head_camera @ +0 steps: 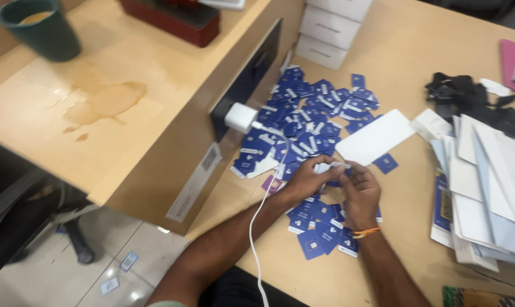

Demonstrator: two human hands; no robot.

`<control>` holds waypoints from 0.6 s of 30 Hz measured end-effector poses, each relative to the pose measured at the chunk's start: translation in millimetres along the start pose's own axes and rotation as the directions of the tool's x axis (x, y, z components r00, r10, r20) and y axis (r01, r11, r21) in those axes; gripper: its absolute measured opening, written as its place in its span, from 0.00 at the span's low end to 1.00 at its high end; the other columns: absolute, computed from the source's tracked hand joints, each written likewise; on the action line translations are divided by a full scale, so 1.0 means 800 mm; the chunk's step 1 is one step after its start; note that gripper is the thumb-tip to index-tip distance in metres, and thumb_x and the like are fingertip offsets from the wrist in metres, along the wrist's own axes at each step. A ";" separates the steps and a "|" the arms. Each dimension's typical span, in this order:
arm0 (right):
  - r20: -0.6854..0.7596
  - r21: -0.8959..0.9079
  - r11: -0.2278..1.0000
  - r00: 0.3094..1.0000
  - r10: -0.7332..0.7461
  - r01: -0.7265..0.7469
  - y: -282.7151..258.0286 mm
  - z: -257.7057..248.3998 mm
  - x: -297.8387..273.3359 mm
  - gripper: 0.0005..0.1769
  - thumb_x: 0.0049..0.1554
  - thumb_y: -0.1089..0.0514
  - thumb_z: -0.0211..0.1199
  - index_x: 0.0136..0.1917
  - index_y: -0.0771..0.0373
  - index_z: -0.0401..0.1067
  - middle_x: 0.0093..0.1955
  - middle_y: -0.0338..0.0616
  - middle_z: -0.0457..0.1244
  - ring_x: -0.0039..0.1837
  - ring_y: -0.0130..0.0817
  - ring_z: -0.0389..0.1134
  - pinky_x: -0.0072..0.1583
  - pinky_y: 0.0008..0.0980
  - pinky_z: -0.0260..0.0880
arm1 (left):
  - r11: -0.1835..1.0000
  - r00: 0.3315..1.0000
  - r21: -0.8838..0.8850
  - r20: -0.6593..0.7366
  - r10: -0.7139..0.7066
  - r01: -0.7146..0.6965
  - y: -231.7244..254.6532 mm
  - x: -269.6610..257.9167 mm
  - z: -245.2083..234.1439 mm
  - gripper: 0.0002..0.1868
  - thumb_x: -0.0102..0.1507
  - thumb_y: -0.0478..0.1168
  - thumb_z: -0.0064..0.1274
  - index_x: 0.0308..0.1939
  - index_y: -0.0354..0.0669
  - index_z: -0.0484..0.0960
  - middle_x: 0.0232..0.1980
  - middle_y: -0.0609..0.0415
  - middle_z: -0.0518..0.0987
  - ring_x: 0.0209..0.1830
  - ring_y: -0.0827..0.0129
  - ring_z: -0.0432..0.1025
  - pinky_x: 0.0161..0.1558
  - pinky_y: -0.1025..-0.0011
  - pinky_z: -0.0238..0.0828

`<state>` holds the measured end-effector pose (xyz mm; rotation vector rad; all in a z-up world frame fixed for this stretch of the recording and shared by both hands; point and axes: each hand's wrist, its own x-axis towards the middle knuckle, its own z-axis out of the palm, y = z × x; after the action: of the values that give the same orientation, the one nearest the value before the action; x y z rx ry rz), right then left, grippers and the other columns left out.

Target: The person picks up and organizes blue SIM cards from a large pile on a desk, stacking them together by hand and placing them into a cardboard box.

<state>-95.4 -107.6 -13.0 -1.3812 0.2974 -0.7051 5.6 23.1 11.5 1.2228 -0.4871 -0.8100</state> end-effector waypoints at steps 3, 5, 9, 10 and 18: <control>0.005 -0.004 1.000 1.000 0.009 -0.009 -0.002 0.003 -0.004 0.19 0.60 0.71 0.64 0.64 0.73 0.69 0.53 0.46 0.68 0.52 0.25 0.69 0.53 0.22 0.71 | 0.996 0.996 0.014 0.025 0.084 -0.084 -0.004 -0.002 0.001 0.17 0.63 0.45 0.61 0.52 0.40 0.80 0.34 0.58 0.78 0.25 0.79 0.70 0.25 0.78 0.66; 0.029 -0.012 1.000 0.999 0.027 -0.027 -0.012 0.009 -0.010 0.19 0.59 0.70 0.64 0.64 0.72 0.69 0.54 0.47 0.68 0.54 0.26 0.69 0.54 0.23 0.72 | 0.992 0.993 0.029 0.020 0.119 -0.120 -0.005 -0.006 0.001 0.15 0.63 0.42 0.60 0.51 0.40 0.80 0.35 0.59 0.78 0.26 0.80 0.71 0.26 0.79 0.68; 0.084 -0.036 0.999 0.996 0.018 -0.015 -0.024 0.014 -0.015 0.18 0.59 0.70 0.63 0.63 0.72 0.69 0.57 0.47 0.67 0.58 0.26 0.69 0.57 0.25 0.72 | 0.969 0.977 0.124 0.018 0.214 -0.214 -0.004 -0.011 -0.005 0.12 0.65 0.38 0.59 0.50 0.38 0.81 0.40 0.59 0.79 0.34 0.82 0.72 0.31 0.80 0.71; 0.095 -0.038 0.999 0.995 0.011 -0.007 -0.023 0.013 -0.012 0.18 0.60 0.70 0.63 0.63 0.72 0.69 0.57 0.47 0.67 0.58 0.27 0.69 0.58 0.26 0.72 | 0.960 0.970 0.143 0.024 0.242 -0.243 -0.004 -0.010 -0.006 0.11 0.65 0.38 0.59 0.50 0.38 0.81 0.41 0.59 0.79 0.37 0.82 0.73 0.33 0.80 0.71; 0.115 0.255 0.960 0.989 0.091 -0.118 -0.018 0.007 -0.007 0.19 0.59 0.72 0.62 0.64 0.73 0.69 0.56 0.48 0.68 0.56 0.29 0.69 0.57 0.29 0.73 | 0.974 0.985 -0.177 0.070 0.159 -0.144 -0.010 -0.006 0.005 0.17 0.64 0.41 0.59 0.56 0.41 0.77 0.45 0.59 0.78 0.43 0.80 0.73 0.38 0.81 0.70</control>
<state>-100.3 -100.0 0.4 -1.1370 0.1871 -0.5621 -2.6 23.5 5.8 0.9833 -0.5604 -0.7582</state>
